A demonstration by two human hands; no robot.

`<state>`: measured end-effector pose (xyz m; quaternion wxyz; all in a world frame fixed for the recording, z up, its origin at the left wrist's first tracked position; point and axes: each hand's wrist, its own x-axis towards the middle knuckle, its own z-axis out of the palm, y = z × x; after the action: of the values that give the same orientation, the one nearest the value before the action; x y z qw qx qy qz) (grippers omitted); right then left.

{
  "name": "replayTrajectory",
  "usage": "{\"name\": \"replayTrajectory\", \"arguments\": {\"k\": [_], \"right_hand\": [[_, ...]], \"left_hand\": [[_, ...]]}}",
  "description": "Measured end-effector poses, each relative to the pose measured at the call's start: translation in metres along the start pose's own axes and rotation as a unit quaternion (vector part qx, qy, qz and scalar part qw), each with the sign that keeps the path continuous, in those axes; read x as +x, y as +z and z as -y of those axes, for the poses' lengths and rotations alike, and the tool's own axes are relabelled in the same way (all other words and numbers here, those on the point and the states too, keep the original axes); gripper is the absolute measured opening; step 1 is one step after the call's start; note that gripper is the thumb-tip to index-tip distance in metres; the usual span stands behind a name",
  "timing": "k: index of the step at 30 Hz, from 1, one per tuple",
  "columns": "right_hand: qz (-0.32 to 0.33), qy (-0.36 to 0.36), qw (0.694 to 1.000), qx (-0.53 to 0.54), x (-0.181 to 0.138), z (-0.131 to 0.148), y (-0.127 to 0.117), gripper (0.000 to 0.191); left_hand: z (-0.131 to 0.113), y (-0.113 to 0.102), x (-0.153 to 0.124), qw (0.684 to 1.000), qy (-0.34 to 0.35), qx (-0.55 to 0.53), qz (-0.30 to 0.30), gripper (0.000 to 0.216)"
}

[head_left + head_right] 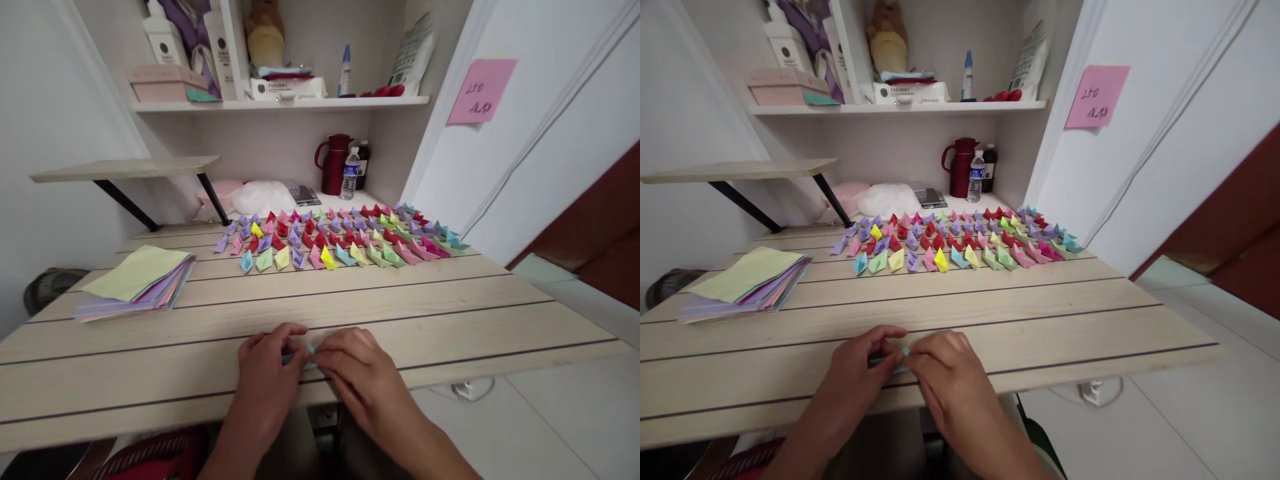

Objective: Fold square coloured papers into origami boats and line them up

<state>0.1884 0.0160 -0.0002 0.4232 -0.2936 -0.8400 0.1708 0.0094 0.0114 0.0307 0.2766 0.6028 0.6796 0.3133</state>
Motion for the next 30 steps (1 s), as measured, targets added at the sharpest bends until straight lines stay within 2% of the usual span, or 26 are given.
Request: {"name": "replayTrajectory", "arguments": {"k": [6,10,14,16,19,22,24,27,28,30], "right_hand": [[0.034,0.036,0.999,0.021,0.003,0.0,0.003,0.037],[0.061,0.047,0.997,0.011,0.007,0.001,0.001,0.042],[0.082,0.058,0.995,-0.007,0.011,0.003,0.001,0.038],[0.087,0.058,0.994,-0.013,0.012,0.003,0.002,0.036],[0.084,0.057,0.995,-0.011,0.012,0.003,0.002,0.036],[0.083,0.061,0.995,-0.006,0.012,0.002,0.002,0.034],[0.089,0.064,0.994,-0.01,0.013,0.003,0.001,0.033],[0.102,0.071,0.992,-0.024,0.014,0.005,0.0,0.031],[0.103,0.069,0.992,-0.027,0.014,0.005,0.0,0.03],[0.103,0.063,0.992,-0.03,0.014,0.005,0.0,0.031]], "left_hand": [[-0.001,-0.006,0.009,0.999,0.0,0.049,0.016,0.035],[0.005,-0.007,0.004,0.997,0.044,0.058,-0.003,0.034],[0.02,0.005,-0.012,0.988,0.112,0.073,-0.075,0.035],[0.033,0.007,-0.018,0.976,0.146,0.092,-0.132,0.034],[0.051,-0.003,-0.022,0.928,0.218,0.173,-0.247,0.03],[0.058,-0.018,-0.028,0.904,0.249,0.209,-0.277,0.026],[0.054,-0.02,-0.036,0.873,0.286,0.243,-0.31,0.03],[0.045,-0.011,-0.047,0.824,0.426,0.289,-0.238,0.037],[0.044,-0.007,-0.049,0.815,0.448,0.305,-0.207,0.039],[0.046,0.0,-0.049,0.812,0.44,0.342,-0.175,0.044]]}}
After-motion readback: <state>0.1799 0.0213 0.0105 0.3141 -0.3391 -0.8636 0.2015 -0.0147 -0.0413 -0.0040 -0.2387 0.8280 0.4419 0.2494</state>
